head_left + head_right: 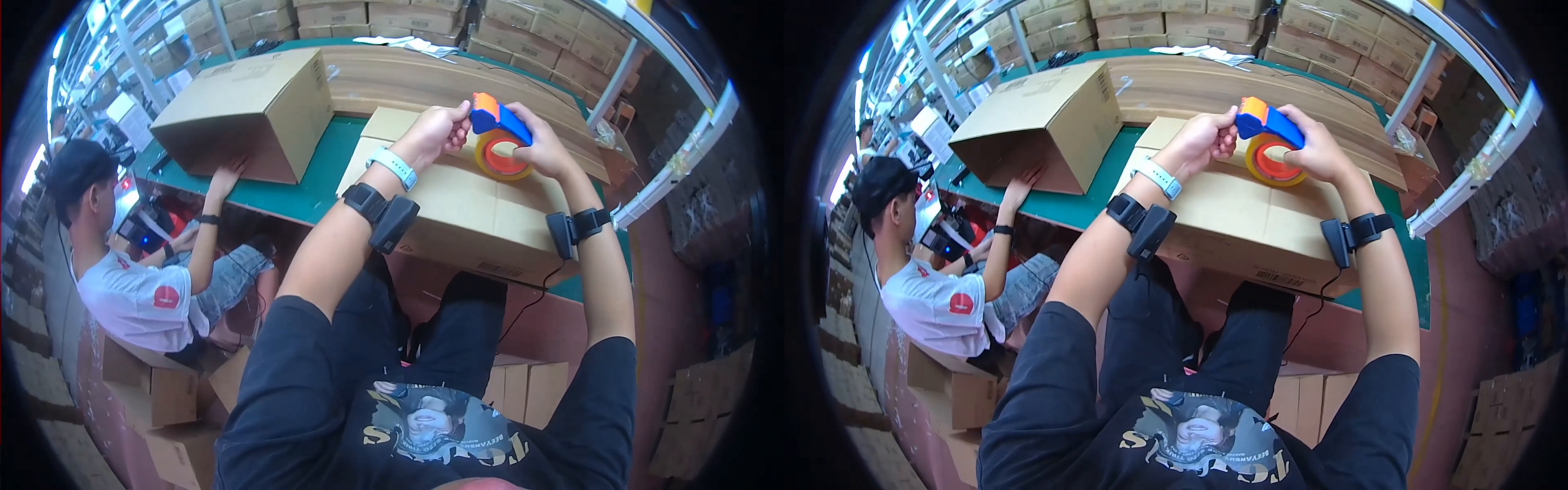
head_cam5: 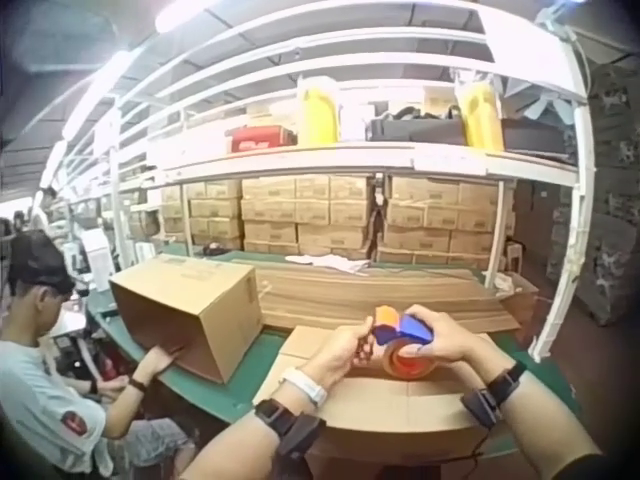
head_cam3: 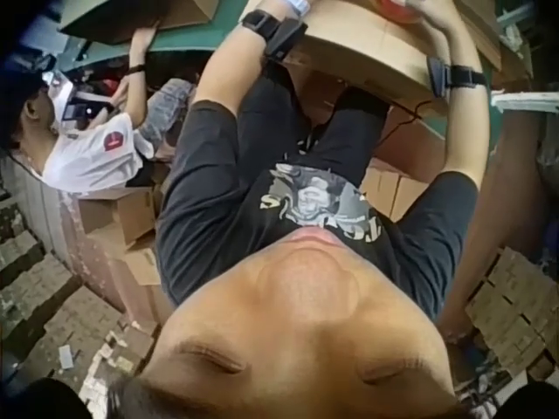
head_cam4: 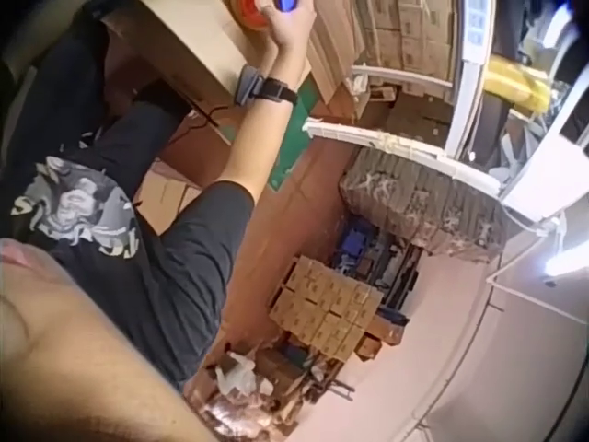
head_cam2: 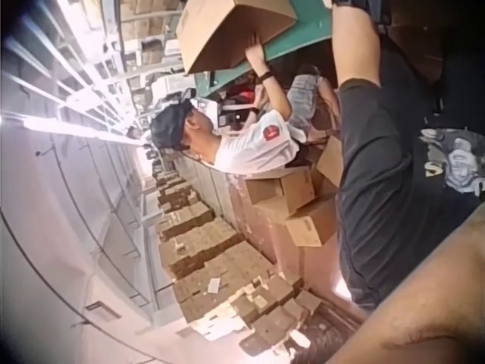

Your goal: Using a tape dispenser to seal cardboard boxes containing electronic components on an assembly line.

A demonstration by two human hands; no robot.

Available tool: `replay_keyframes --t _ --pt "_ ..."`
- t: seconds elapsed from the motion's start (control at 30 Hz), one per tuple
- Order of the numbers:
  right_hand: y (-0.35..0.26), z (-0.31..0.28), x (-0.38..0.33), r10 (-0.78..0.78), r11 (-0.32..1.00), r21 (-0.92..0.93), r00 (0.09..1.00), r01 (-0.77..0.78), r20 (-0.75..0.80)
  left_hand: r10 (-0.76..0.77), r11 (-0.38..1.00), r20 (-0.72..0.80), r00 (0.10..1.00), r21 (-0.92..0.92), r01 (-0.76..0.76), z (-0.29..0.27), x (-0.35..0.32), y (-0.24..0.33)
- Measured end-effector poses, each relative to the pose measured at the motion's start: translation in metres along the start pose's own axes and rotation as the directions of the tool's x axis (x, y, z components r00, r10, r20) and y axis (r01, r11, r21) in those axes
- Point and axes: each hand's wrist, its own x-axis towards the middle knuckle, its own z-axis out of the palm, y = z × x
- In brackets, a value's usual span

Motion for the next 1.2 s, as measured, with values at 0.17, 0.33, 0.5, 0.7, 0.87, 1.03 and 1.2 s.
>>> replay_keyframes --t 0.17,0.33,0.5,0.7,0.87,1.03,1.2 --pt "0.001 -0.014 0.006 -0.046 0.993 0.112 0.998 0.040 0.053 0.187 0.910 -0.177 0.966 0.403 -0.102 -0.040 -0.027 0.034" --pt "-0.023 -0.007 0.015 0.056 0.990 -0.134 0.987 -0.036 0.151 0.175 0.897 -0.280 0.944 0.440 -0.035 -0.151 -0.086 0.044" --pt "-0.041 0.002 0.041 0.053 0.977 -0.211 0.956 0.009 0.288 0.340 0.861 -0.314 0.886 0.484 -0.159 -0.195 -0.058 -0.067" --pt "-0.033 0.004 0.042 0.047 0.981 -0.196 0.959 0.009 0.279 0.216 0.254 -0.178 0.960 0.960 0.120 -0.223 -0.092 -0.081" --pt "-0.025 0.012 0.037 -0.102 0.991 -0.065 0.975 0.117 0.195 0.294 0.845 -0.288 0.911 0.524 -0.106 -0.165 -0.099 -0.008" --pt "-0.019 -0.003 0.025 -0.232 0.965 -0.077 0.953 0.251 0.197 0.090 0.360 -0.143 0.986 0.927 0.101 -0.096 -0.083 0.018" --pt "-0.021 -0.069 -0.016 -0.158 0.978 -0.069 0.923 0.194 0.350 -0.014 0.353 -0.237 0.971 0.908 0.227 -0.068 -0.096 0.038"
